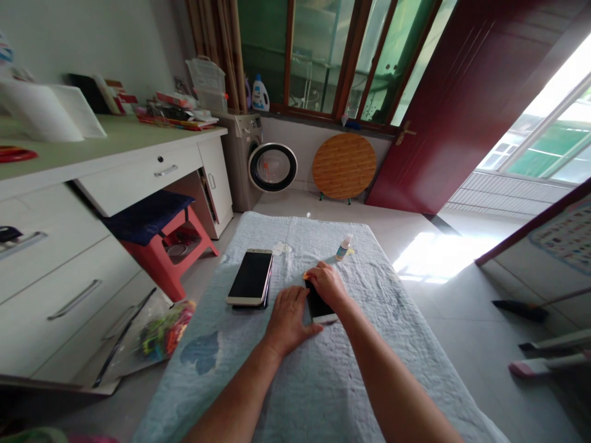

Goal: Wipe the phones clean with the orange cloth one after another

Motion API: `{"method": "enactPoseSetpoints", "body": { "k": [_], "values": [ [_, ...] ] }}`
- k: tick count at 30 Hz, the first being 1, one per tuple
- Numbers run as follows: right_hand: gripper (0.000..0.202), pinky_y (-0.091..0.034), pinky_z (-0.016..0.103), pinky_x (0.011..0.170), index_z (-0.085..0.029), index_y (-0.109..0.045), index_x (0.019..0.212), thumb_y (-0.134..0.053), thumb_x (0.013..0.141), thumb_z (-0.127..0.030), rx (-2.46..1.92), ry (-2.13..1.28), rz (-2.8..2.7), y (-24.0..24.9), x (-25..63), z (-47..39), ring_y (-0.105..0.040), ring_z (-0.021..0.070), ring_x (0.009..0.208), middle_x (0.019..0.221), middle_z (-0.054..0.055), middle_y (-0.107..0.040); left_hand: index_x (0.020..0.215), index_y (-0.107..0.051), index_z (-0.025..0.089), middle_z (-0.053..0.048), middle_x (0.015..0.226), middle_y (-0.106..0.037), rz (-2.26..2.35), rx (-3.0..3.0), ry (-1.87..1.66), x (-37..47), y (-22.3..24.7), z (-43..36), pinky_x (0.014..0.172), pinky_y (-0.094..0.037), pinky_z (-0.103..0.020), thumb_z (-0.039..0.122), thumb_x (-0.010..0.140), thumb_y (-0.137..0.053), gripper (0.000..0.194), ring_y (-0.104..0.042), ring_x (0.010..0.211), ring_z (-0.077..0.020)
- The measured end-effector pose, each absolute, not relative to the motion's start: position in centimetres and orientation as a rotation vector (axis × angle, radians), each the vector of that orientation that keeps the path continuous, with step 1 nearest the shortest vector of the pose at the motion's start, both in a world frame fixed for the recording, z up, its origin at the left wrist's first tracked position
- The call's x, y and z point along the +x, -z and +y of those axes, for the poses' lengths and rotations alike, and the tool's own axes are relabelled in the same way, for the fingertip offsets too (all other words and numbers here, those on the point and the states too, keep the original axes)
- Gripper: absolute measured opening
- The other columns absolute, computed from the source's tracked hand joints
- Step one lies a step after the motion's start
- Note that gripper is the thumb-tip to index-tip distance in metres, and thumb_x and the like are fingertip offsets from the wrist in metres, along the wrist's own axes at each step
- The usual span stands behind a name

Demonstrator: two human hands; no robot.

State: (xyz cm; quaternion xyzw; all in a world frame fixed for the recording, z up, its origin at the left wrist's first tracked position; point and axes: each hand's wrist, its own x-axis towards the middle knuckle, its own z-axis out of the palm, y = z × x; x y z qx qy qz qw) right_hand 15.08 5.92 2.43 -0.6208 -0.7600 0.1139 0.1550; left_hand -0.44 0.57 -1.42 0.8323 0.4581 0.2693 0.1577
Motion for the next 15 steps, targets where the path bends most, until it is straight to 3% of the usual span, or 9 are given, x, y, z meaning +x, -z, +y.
{"method": "enactPoseSetpoints", "body": {
  "k": [3,7,10,13,15],
  "values": [
    [0.024,-0.040,0.021,0.079,-0.022,-0.075,0.092,-0.052,0.090,-0.017,-1.708,-0.377,-2.242,-2.9,15.3,5.1,-0.058,0.0129,0.082,0.086,0.004,-0.063,0.128,-0.046,0.020,-0.012,0.125,-0.058,1.297,2.370,-0.798,-0.5,1.8,0.7,0.104,-0.038,-0.051,0.048,0.066,-0.075,0.074,-0.053,0.117,-0.0333],
    [0.024,-0.040,0.021,0.075,-0.022,-0.076,0.089,-0.052,0.091,-0.021,-1.648,-0.451,-2.290,-3.2,15.4,3.1,-0.056,0.0124,0.078,0.083,0.003,-0.060,0.145,-0.023,0.018,-0.016,0.134,-0.052,1.286,2.345,-0.840,-0.5,2.4,0.8,0.105,-0.036,-0.051,0.046,0.066,-0.075,0.099,-0.049,0.124,-0.0338],
    [0.022,-0.040,0.021,0.075,-0.023,-0.076,0.091,-0.055,0.088,-0.017,-1.623,-0.525,-2.276,-3.1,15.4,1.1,-0.056,0.0118,0.079,0.085,0.003,-0.059,0.149,-0.009,0.017,-0.018,0.137,-0.049,1.282,2.338,-0.841,-0.5,2.5,0.7,0.105,-0.035,-0.052,0.046,0.069,-0.074,0.107,-0.048,0.126,-0.0336],
    [0.024,-0.040,0.020,0.075,-0.024,-0.076,0.091,-0.056,0.086,-0.012,-1.618,-0.604,-2.240,-3.1,15.5,-0.9,-0.056,0.0114,0.079,0.085,0.002,-0.058,0.149,-0.009,0.017,-0.017,0.137,-0.051,1.265,2.353,-0.818,-0.5,2.3,0.7,0.106,-0.033,-0.053,0.045,0.074,-0.068,0.099,-0.049,0.126,-0.0319],
    [0.026,-0.040,0.020,0.075,-0.025,-0.076,0.091,-0.056,0.085,-0.011,-1.607,-0.646,-2.228,-3.2,15.5,-1.8,-0.056,0.0111,0.078,0.085,0.001,-0.058,0.148,-0.018,0.017,-0.016,0.136,-0.052,1.265,2.369,-0.777,-0.5,2.1,0.7,0.108,-0.031,-0.053,0.043,0.076,-0.066,0.090,-0.049,0.126,-0.0313]
  ]
}}
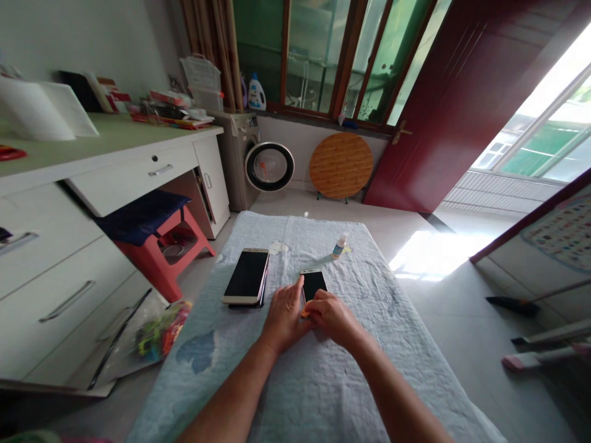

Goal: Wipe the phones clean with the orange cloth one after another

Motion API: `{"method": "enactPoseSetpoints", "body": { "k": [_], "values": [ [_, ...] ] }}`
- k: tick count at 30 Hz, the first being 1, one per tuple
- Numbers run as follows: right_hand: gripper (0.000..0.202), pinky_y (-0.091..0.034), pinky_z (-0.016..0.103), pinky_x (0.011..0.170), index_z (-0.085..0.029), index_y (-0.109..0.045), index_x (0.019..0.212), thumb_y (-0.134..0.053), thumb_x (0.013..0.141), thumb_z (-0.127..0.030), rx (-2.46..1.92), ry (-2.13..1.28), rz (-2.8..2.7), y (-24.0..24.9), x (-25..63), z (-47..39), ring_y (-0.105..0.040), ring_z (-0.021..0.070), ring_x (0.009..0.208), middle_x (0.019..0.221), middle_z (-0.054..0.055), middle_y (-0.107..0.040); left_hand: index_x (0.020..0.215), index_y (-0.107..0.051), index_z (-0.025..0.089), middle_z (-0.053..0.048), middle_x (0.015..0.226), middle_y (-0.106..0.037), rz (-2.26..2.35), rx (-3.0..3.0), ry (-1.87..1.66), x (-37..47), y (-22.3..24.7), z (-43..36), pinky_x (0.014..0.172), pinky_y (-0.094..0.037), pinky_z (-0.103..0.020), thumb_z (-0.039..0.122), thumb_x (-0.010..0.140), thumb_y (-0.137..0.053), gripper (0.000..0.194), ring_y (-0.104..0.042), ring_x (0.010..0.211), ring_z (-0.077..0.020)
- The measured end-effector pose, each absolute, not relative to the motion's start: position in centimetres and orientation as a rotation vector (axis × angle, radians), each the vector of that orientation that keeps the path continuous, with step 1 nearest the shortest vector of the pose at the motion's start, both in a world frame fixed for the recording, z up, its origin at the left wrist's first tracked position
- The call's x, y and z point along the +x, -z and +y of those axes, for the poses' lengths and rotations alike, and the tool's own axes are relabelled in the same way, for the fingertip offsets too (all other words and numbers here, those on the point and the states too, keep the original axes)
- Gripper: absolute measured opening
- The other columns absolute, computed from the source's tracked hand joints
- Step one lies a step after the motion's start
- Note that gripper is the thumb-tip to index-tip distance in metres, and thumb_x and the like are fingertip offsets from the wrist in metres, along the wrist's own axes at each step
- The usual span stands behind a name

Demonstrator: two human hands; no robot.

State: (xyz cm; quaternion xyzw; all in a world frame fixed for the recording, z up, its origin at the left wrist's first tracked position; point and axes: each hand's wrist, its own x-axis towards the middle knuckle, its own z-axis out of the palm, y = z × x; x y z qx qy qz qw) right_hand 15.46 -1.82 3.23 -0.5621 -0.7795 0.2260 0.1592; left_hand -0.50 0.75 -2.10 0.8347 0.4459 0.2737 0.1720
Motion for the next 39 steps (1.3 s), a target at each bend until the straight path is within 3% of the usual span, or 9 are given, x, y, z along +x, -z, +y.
{"method": "enactPoseSetpoints", "body": {
  "k": [4,7,13,27,39],
  "values": [
    [0.025,-0.040,0.021,0.075,-0.024,-0.077,0.089,-0.055,0.084,-0.012,-1.586,-0.683,-2.210,-3.4,15.3,-2.7,-0.057,0.0116,0.078,0.084,0.001,-0.058,0.137,-0.044,0.018,-0.015,0.141,-0.049,1.279,2.410,-0.674,-0.5,1.6,0.8,0.111,-0.027,-0.052,0.042,0.075,-0.067,0.070,-0.044,0.130,-0.0324],
    [0.025,-0.041,0.021,0.076,-0.024,-0.076,0.089,-0.055,0.084,-0.011,-1.589,-0.705,-2.174,-3.5,15.6,-2.9,-0.058,0.0121,0.079,0.085,0.002,-0.059,0.132,-0.052,0.019,-0.013,0.143,-0.049,1.280,2.431,-0.645,-0.6,1.5,0.9,0.111,-0.028,-0.053,0.046,0.077,-0.065,0.062,-0.044,0.130,-0.0322],
    [0.028,-0.042,0.022,0.077,-0.022,-0.076,0.086,-0.053,0.081,-0.007,-1.667,-0.690,-2.103,-3.3,18.3,-3.6,-0.059,0.0130,0.081,0.085,0.002,-0.061,0.134,-0.051,0.022,-0.011,0.143,-0.049,1.273,2.450,-0.670,-0.6,1.8,0.9,0.110,-0.030,-0.052,0.057,0.080,-0.063,0.065,-0.046,0.129,-0.0319],
    [0.023,-0.042,0.021,0.074,-0.019,-0.075,0.087,-0.055,0.079,-0.009,-1.849,-0.459,-2.023,-1.7,20.0,2.1,-0.060,0.0124,0.078,0.086,0.003,-0.064,0.135,-0.051,0.023,-0.011,0.145,-0.047,1.257,2.406,-0.628,-0.7,1.4,1.0,0.110,-0.029,-0.054,0.055,0.076,-0.069,0.069,-0.044,0.130,-0.0331],
    [0.024,-0.037,0.021,0.070,-0.017,-0.070,0.077,-0.049,0.090,-0.018,-1.895,-0.311,-2.011,-2.3,15.8,4.9,-0.054,0.0121,0.076,0.082,0.004,-0.060,0.134,-0.049,0.021,-0.011,0.140,-0.051,1.243,2.385,-0.677,-0.6,0.7,0.7,0.111,-0.028,-0.052,0.050,0.073,-0.073,0.071,-0.045,0.128,-0.0327]
  ]
}}
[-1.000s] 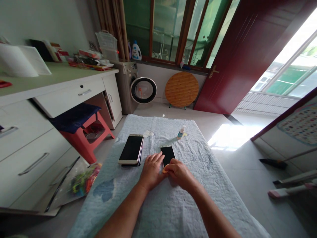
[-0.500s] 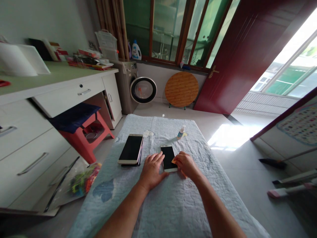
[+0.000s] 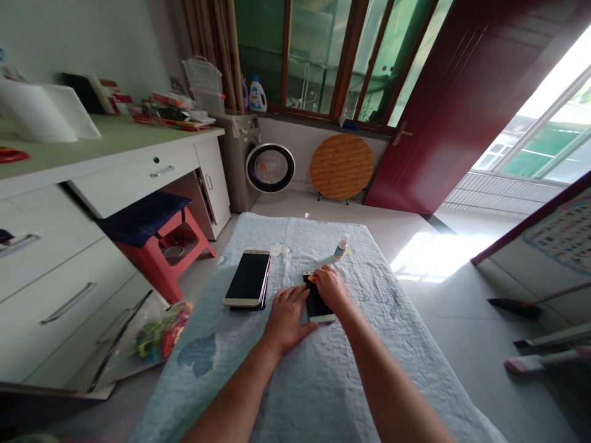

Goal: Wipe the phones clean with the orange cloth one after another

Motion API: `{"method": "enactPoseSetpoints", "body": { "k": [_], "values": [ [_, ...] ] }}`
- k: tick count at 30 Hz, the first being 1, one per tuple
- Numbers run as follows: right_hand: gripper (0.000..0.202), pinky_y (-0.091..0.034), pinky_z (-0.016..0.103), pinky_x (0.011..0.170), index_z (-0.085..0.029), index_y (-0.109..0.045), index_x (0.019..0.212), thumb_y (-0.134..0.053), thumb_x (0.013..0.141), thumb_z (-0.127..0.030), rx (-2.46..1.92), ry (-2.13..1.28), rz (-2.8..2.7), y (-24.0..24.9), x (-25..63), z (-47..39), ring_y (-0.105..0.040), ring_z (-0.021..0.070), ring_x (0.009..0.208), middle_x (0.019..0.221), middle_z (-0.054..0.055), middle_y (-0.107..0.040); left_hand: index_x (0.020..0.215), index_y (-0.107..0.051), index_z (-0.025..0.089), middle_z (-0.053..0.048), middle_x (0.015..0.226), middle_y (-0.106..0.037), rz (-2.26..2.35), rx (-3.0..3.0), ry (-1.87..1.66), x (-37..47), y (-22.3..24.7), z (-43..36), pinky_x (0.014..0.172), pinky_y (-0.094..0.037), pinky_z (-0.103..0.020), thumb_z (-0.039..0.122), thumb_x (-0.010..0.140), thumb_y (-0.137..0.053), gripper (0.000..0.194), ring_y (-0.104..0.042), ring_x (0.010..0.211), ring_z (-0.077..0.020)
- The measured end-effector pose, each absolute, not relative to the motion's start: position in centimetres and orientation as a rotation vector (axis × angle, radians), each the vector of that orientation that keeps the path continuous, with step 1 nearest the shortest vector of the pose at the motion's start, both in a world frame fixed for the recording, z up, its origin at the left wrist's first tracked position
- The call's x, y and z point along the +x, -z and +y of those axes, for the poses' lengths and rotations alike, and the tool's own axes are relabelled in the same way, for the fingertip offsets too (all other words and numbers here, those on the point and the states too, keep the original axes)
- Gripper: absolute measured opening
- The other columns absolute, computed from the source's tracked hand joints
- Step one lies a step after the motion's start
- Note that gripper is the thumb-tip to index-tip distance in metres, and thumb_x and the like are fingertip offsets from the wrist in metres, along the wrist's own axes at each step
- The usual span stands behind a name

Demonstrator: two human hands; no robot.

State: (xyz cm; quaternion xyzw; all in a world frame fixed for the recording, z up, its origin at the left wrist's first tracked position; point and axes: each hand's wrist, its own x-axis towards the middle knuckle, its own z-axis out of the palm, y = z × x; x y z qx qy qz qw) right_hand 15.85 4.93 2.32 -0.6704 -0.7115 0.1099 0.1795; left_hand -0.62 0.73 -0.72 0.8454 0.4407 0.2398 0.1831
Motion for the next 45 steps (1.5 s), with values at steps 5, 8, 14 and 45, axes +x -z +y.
{"method": "enactPoseSetpoints", "body": {
  "k": [5,8,14,45],
  "values": [
    [0.025,-0.038,0.021,0.070,-0.017,-0.071,0.078,-0.049,0.090,-0.015,-1.779,-0.381,-2.054,-2.0,15.0,2.7,-0.054,0.0111,0.073,0.082,0.003,-0.059,0.139,-0.040,0.018,-0.013,0.134,-0.055,1.239,2.349,-0.738,-0.7,0.9,0.7,0.108,-0.032,-0.051,0.048,0.071,-0.074,0.082,-0.048,0.124,-0.0330],
    [0.023,-0.039,0.020,0.072,-0.017,-0.071,0.081,-0.050,0.088,-0.011,-1.709,-0.411,-2.056,-1.6,15.4,1.1,-0.055,0.0112,0.075,0.083,0.002,-0.058,0.139,-0.040,0.017,-0.015,0.136,-0.054,1.255,2.358,-0.715,-0.8,1.4,0.8,0.110,-0.029,-0.054,0.046,0.071,-0.074,0.081,-0.046,0.127,-0.0346],
    [0.022,-0.040,0.020,0.072,-0.018,-0.070,0.079,-0.052,0.085,-0.009,-1.654,-0.449,-2.012,-0.7,16.4,1.2,-0.056,0.0120,0.077,0.082,0.002,-0.060,0.128,-0.053,0.022,-0.012,0.141,-0.051,1.242,2.373,-0.682,-0.7,1.1,0.8,0.110,-0.029,-0.053,0.046,0.072,-0.074,0.065,-0.046,0.128,-0.0337],
    [0.029,-0.038,0.021,0.045,-0.016,-0.063,0.072,-0.060,0.074,-0.045,-1.716,-0.921,-1.189,0.3,19.7,0.8,-0.054,0.0120,0.048,0.057,0.001,-0.062,0.121,-0.060,0.019,-0.012,0.124,-0.064,1.294,2.370,-0.810,-0.1,1.5,0.8,0.105,-0.038,-0.056,0.055,0.066,-0.078,0.068,-0.055,0.118,-0.0338]
  ]
}}
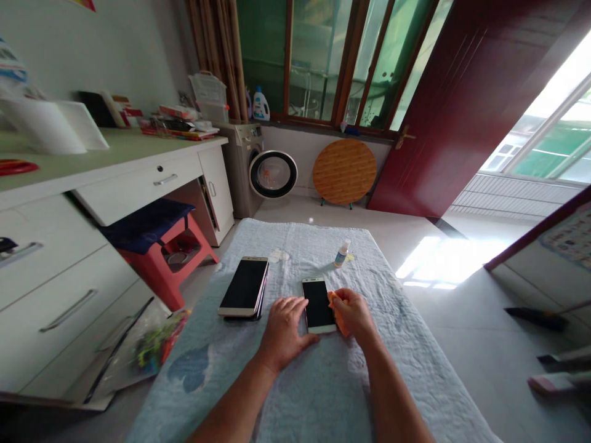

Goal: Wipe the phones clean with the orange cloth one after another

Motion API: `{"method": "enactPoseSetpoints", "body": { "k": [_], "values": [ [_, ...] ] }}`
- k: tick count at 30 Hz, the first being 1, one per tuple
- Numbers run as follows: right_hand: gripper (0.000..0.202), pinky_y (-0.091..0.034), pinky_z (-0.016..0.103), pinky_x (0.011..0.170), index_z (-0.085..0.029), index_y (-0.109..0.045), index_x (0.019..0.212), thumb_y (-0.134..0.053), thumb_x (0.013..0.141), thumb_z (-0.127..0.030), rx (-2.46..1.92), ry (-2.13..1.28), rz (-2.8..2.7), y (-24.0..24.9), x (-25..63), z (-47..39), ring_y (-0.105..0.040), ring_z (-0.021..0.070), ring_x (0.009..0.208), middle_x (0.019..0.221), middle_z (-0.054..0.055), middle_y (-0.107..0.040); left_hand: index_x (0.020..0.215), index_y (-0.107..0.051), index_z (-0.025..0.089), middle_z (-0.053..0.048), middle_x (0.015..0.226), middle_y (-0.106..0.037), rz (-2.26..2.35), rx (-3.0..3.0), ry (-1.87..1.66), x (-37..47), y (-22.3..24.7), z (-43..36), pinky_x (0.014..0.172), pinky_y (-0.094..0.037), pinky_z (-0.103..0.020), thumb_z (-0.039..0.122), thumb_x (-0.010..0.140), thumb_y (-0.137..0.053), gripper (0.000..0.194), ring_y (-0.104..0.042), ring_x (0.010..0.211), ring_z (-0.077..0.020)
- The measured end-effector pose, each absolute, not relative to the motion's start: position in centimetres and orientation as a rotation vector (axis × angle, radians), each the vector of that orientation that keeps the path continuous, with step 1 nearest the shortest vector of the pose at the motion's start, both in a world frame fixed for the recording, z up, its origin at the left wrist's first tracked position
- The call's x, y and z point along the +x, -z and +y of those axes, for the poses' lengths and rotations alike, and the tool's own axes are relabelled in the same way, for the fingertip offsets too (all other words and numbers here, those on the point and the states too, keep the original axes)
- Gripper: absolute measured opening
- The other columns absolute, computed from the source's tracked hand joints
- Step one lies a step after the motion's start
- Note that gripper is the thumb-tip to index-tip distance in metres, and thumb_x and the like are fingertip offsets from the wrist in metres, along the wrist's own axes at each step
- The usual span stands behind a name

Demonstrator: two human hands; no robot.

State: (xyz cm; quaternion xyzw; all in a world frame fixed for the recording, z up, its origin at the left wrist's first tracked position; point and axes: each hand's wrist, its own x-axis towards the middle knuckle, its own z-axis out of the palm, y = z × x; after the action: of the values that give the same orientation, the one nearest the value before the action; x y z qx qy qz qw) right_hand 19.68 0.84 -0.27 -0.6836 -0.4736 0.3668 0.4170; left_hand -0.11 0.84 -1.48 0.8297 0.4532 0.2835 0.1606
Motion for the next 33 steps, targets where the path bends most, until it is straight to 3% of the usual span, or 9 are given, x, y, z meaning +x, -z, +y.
{"method": "enactPoseSetpoints", "body": {
  "k": [8,14,22,28,33],
  "values": [
    [0.037,-0.039,0.022,0.031,-0.018,-0.055,0.082,-0.071,0.064,-0.046,-1.317,-1.356,-0.778,-0.6,19.7,0.3,-0.045,0.0090,0.034,0.055,-0.006,-0.053,0.120,-0.062,0.019,-0.013,0.125,-0.063,1.260,2.434,-0.838,-0.2,1.8,0.8,0.102,-0.041,-0.053,0.056,0.072,-0.075,0.063,-0.056,0.117,-0.0333],
    [0.039,-0.045,0.019,0.039,-0.018,-0.057,0.084,-0.077,0.064,-0.045,-1.114,-1.357,-0.752,-0.5,19.0,0.2,-0.051,0.0070,0.045,0.069,-0.002,-0.060,0.123,-0.058,0.021,-0.010,0.114,-0.066,1.182,2.402,-0.904,-0.1,0.7,0.5,0.097,-0.044,-0.048,0.055,0.081,-0.065,0.054,-0.059,0.106,-0.0297],
    [0.046,-0.043,0.020,0.042,-0.017,-0.061,0.088,-0.079,0.062,-0.051,-1.114,-1.469,-0.896,-0.7,17.1,-0.2,-0.049,0.0075,0.045,0.064,-0.004,-0.058,0.135,-0.041,0.017,-0.013,0.116,-0.062,1.164,2.334,-0.957,0.2,1.2,0.1,0.099,-0.044,-0.048,0.026,0.077,-0.058,0.061,-0.058,0.108,-0.0290],
    [0.045,-0.044,0.021,0.042,-0.017,-0.062,0.087,-0.077,0.063,-0.051,-1.144,-1.442,-0.934,-0.8,17.2,-0.3,-0.050,0.0078,0.044,0.066,-0.003,-0.059,0.123,-0.050,0.018,-0.011,0.110,-0.064,1.217,2.239,-1.019,0.2,1.1,0.0,0.093,-0.049,-0.043,0.038,0.082,-0.058,0.046,-0.061,0.103,-0.0270],
    [0.043,-0.042,0.021,0.040,-0.017,-0.059,0.087,-0.075,0.065,-0.051,-1.170,-1.428,-0.943,-0.3,17.1,-0.1,-0.050,0.0086,0.041,0.062,-0.004,-0.059,0.125,-0.048,0.016,-0.011,0.104,-0.064,1.346,2.238,-1.006,0.0,0.6,0.0,0.090,-0.048,-0.045,0.040,0.084,-0.055,0.048,-0.061,0.098,-0.0277]
  ]
}}
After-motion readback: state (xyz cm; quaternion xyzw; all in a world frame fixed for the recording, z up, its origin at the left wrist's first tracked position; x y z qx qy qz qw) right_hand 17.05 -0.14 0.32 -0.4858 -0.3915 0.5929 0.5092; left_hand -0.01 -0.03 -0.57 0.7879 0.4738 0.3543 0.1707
